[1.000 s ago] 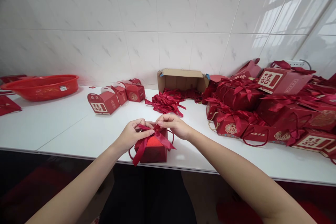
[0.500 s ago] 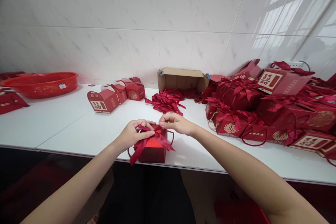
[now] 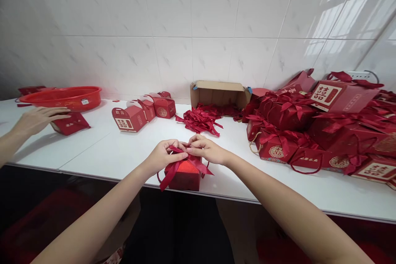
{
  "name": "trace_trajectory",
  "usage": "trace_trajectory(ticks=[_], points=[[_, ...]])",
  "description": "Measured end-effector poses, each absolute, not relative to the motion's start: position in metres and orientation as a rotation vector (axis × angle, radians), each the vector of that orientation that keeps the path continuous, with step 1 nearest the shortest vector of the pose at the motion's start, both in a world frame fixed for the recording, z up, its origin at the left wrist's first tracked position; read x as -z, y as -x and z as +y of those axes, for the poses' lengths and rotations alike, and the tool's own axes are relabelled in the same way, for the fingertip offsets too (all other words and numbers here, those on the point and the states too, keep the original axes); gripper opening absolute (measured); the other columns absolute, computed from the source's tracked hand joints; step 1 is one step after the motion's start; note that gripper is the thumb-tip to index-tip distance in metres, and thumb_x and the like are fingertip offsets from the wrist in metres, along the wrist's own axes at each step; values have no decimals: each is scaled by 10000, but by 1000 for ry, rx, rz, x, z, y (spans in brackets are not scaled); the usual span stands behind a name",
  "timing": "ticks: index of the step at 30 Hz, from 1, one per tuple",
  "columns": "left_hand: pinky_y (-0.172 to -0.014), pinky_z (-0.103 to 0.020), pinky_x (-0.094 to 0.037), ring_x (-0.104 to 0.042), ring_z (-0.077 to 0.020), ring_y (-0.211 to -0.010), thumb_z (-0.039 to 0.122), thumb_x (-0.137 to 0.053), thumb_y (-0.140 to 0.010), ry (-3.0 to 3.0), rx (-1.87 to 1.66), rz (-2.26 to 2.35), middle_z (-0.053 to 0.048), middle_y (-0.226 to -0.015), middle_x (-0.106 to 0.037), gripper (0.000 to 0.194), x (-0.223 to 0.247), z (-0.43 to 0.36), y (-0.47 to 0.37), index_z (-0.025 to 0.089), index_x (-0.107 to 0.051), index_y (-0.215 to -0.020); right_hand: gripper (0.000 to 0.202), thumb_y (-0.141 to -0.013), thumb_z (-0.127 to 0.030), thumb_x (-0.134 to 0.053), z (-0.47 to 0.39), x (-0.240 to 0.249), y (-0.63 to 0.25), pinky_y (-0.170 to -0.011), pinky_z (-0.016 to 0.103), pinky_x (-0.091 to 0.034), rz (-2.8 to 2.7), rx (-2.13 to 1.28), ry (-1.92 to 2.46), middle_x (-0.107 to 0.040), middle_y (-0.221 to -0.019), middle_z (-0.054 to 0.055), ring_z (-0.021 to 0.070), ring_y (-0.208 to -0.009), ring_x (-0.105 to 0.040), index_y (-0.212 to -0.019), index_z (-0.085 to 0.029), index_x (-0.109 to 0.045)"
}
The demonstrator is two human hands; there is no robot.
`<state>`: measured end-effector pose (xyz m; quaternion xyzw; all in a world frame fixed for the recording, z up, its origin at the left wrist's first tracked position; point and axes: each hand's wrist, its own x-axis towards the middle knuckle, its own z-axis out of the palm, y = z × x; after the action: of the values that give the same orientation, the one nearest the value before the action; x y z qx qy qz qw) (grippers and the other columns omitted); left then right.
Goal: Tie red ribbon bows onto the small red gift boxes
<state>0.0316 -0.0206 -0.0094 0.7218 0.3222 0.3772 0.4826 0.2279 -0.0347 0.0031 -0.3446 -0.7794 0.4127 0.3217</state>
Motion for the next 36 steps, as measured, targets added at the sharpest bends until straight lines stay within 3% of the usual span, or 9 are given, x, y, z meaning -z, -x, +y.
trace_trajectory(ticks=[7,15,18,19,21,24,27,30,36], points=[[-765,-304,-457,-578,-135,-748,259,-708,-667,-1771,-909,790,-21,-745,-658,353,13,-22,-31,177,-374,-588,274,-810,-421,-582,-29,19,-228,-692,264,-408,-1730,-1439,687,-419,-1021,30,121,-817,-469,-736,-165,-646],[-826,-335,-451,-600,-176,-863,265,-701,-685,-1812,-935,767,-47,-764,-666,268,15,-22,-30,169,-461,-614,377,-813,-465,-558,-35,9,-230,-883,346,-395,-1861,-1186,807,-506,-1006,60,178,-961,-508,-605,-152,-545],[-878,-351,-436,-584,-205,-987,282,-705,-690,-1809,-967,747,-55,-813,-659,238,15,-25,-31,169,-495,-695,338,-772,-514,-589,-40,12,-239,-959,400,-370,-1876,-1115,829,-487,-1156,85,217,-1110,-473,-790,-178,-563],[-876,-351,-438,-582,-204,-996,289,-710,-686,-1793,-989,750,-60,-866,-656,247,15,-26,-31,171,-503,-751,399,-732,-532,-626,-43,15,-244,-985,419,-355,-1899,-1123,804,-446,-1239,94,231,-1173,-440,-950,-205,-555],[-872,-344,-441,-571,-199,-1026,319,-698,-697,-1736,-1076,755,-73,-1006,-633,311,18,-24,-30,187,-484,-881,801,-625,-533,-722,-50,23,-251,-1029,454,-317,-1980,-1134,743,-309,-1387,113,260,-1285,-341,-1289,-286,-348],[-904,-359,-421,-535,-199,-1100,410,-549,-804,-1671,-1256,845,-95,-1123,-591,305,29,-13,-21,210,-431,-1002,1156,-539,-457,-804,-65,36,-251,-1080,475,-242,-2097,-973,769,-158,-1469,126,289,-1359,-211,-1420,-312,-71],[-953,-421,-372,-490,-239,-1148,440,-443,-841,-1913,-1279,1199,-129,-1161,-562,328,48,3,-4,192,-458,-1056,958,-630,-393,-761,-78,44,-241,-1088,441,-256,-2079,-737,854,-251,-1423,118,268,-1326,-279,-1398,-275,-201],[-995,-502,-294,-402,-310,-1219,440,-501,-790,-2373,-813,1528,-151,-1239,-520,405,65,16,10,191,-516,-1109,815,-661,-354,-738,-82,42,-237,-1042,407,-345,-2007,-625,908,-368,-1338,99,240,-1253,-384,-1346,-279,-304],[-1004,-490,-276,-373,-300,-1260,512,-370,-844,-2568,-470,1672,-148,-1313,-468,478,73,24,15,224,-529,-1190,643,-674,-400,-720,-69,-10,-293,-911,414,-454,-1779,-271,1112,-457,-1243,88,248,-1137,-472,-1243,-295,-439]])
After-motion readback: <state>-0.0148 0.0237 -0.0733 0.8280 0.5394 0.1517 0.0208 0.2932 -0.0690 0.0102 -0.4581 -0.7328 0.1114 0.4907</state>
